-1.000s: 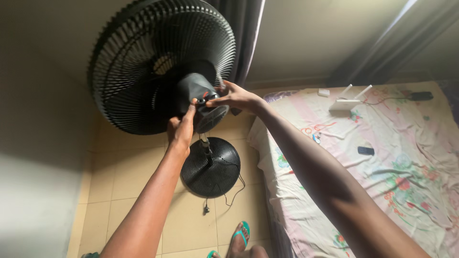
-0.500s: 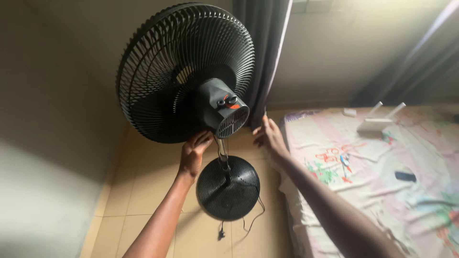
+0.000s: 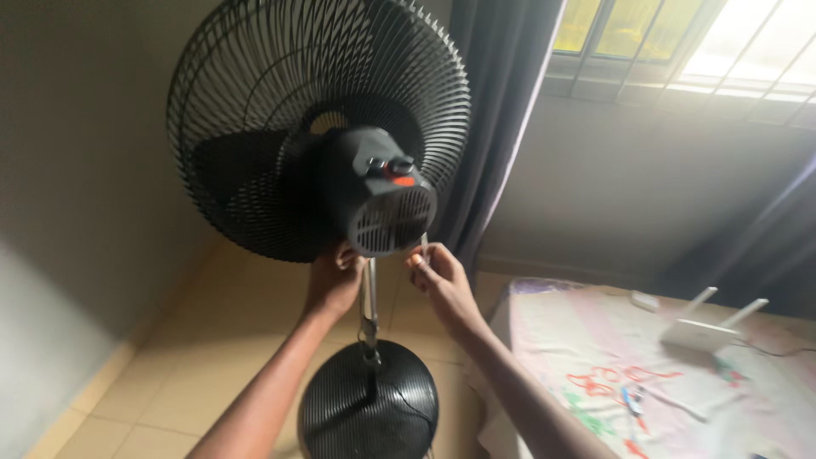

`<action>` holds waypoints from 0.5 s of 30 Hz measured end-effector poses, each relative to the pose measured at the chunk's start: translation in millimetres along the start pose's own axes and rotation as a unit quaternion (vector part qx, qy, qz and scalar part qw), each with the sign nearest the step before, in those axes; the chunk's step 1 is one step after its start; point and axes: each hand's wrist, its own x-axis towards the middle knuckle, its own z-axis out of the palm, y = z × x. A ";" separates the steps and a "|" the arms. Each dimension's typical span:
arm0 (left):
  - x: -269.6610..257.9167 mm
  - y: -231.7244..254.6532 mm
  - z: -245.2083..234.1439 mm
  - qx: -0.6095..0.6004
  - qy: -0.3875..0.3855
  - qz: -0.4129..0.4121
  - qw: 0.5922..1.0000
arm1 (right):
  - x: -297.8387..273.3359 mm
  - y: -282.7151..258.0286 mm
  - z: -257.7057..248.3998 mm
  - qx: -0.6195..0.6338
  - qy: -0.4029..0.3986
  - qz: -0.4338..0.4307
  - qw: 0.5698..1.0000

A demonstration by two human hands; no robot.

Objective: The person uses a screwdriver to adjust and tighten screws on a standing fan. They manipulate the fan head and stand, then repeatedly tighten screws on the fan cage.

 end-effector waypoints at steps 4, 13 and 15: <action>9.1 -24.1 21.2 -0.058 0.068 0.015 0.996 | 4.6 20.2 4.9 -0.026 0.026 -0.053 0.998; 16.5 -42.6 41.3 -0.167 0.029 0.068 0.983 | 1.9 104.4 5.5 -0.023 0.056 -0.082 0.995; 11.1 -43.6 45.0 -0.131 0.045 0.051 0.989 | -2.1 120.6 6.1 -0.038 0.058 -0.092 0.993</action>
